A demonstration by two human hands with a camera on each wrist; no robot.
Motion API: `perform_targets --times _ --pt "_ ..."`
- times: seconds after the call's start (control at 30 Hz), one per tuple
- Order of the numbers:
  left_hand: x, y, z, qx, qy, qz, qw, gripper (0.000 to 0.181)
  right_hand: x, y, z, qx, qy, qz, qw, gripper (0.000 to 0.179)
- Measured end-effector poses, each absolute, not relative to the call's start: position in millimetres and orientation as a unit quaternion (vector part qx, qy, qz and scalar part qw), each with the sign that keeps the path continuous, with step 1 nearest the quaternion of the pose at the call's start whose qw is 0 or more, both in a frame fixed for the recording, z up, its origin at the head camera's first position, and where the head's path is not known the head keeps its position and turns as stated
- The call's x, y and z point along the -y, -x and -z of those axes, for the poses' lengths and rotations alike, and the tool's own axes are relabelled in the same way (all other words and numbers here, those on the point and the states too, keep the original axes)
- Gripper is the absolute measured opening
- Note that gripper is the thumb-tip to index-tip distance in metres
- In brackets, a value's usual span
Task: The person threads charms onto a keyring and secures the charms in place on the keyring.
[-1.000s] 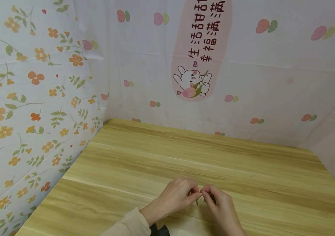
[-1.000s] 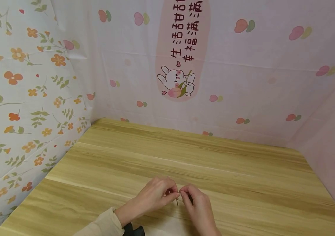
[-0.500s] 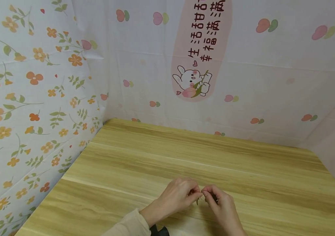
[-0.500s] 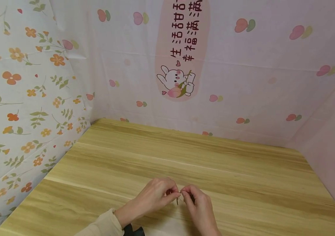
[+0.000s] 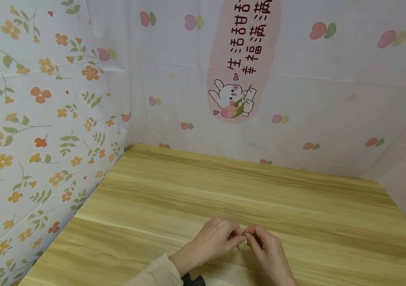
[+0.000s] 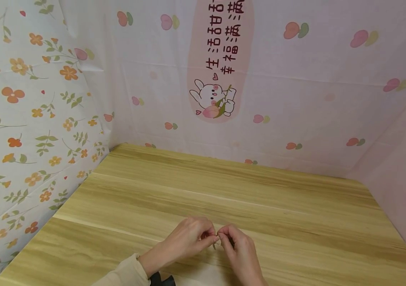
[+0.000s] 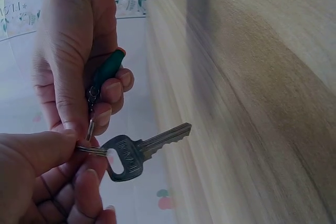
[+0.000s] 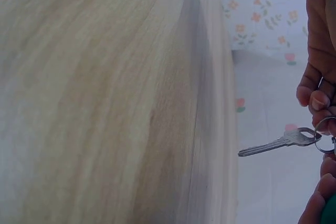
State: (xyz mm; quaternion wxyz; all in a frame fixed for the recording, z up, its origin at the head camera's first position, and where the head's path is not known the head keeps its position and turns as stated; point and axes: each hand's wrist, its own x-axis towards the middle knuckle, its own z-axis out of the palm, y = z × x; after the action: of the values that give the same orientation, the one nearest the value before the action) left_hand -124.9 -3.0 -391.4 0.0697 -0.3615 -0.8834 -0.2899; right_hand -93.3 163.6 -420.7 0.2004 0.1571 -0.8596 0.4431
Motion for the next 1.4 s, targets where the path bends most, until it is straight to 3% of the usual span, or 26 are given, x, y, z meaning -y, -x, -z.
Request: perform_targets --times 0.2,0.63,0.97,1.4 --pt "2.6 123.9 390.3 0.879 0.369 0.292 0.075 0.015 -165.4 92.3 421.7 0.861 -0.123 -0.46 0.18 0.018" --pt "2.6 121.9 389.2 0.888 0.354 0.291 0.043 0.022 -164.0 91.8 421.2 0.851 -0.173 -0.448 0.215 0.024" --pt "2.7 121.2 389.1 0.883 0.363 0.29 0.06 0.017 -165.5 92.8 421.9 0.846 -0.156 -0.477 0.178 0.019" --pt "4.8 121.0 391.2 0.886 0.366 0.281 0.037 0.016 -161.8 90.8 420.4 0.855 -0.182 -0.434 0.216 0.024"
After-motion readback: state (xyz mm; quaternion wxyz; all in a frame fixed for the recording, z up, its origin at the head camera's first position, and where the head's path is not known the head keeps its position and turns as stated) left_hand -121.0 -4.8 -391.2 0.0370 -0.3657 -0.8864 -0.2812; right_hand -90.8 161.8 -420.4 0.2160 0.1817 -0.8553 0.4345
